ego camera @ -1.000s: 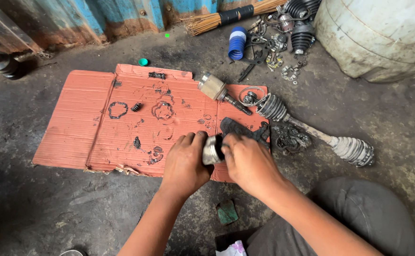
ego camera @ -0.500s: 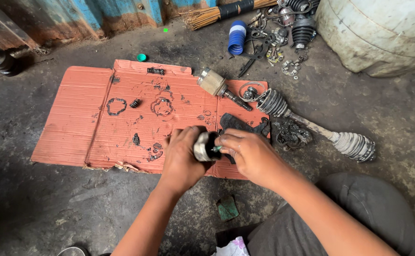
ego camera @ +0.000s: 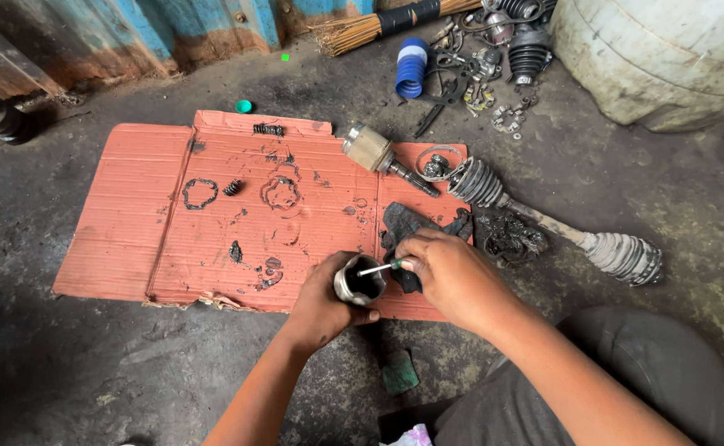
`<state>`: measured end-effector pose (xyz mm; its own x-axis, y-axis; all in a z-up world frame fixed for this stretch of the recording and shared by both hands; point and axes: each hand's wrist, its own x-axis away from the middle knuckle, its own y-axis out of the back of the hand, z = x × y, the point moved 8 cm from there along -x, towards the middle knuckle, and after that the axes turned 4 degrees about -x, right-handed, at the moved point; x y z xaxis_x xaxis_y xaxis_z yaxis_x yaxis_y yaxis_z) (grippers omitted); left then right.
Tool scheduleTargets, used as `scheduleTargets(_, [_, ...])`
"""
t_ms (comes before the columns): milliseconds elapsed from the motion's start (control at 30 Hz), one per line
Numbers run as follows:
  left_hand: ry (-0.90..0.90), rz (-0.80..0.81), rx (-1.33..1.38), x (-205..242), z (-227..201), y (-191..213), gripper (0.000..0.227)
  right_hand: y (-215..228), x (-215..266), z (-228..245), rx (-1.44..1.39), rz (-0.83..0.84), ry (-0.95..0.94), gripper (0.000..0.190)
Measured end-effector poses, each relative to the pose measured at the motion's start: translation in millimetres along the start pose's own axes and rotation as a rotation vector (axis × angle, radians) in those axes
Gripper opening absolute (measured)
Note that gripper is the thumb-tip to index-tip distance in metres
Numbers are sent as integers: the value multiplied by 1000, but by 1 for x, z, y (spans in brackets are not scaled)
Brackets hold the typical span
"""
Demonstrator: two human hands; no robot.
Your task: The person cleans grease from constant velocity (CV) axle components and a housing using a cloth and their hands while working on a cardboard surface.
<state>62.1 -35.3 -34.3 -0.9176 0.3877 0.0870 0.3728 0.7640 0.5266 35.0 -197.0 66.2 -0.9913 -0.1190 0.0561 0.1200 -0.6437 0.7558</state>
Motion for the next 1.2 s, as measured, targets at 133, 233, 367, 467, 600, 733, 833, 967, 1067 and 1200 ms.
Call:
scheduleTargets(133, [120, 146, 378, -8, 25, -10, 80, -3, -5, -15, -15, 15, -49, 16])
scheduleTargets(233, [195, 292, 499, -7, 40, -14, 78, 3, -11, -20, -45, -60, -18, 17])
scheduleTargets(367, [128, 337, 434, -10, 43, -11, 76, 5, -15, -29, -93, -34, -125, 18])
scheduleTargets(467, [136, 350, 470, -9, 46, -11, 76, 5, -13, -27, -110, -10, -193, 17])
scheduleTargets(600, [195, 359, 428, -10, 48, -12, 77, -4, -11, -8, -93, 15, -46, 17])
scheduleTargets(733, [150, 358, 380, -10, 44, -12, 79, -23, -3, 19, 73, -43, 253, 20])
scheduleTargets(833, [128, 358, 392, -10, 42, -15, 78, -34, 2, 32, 258, -98, 329, 24])
scheduleTargets(967, [128, 343, 379, -10, 41, -15, 78, -39, 5, 36, 253, -134, 274, 22])
scheduleTargets(1067, [108, 341, 321, -10, 38, -12, 77, -45, 5, 36, 267, -114, 259, 20])
scheduleTargets(1200, [184, 360, 401, -9, 42, -19, 76, -58, -1, 28, 288, -74, 216, 17])
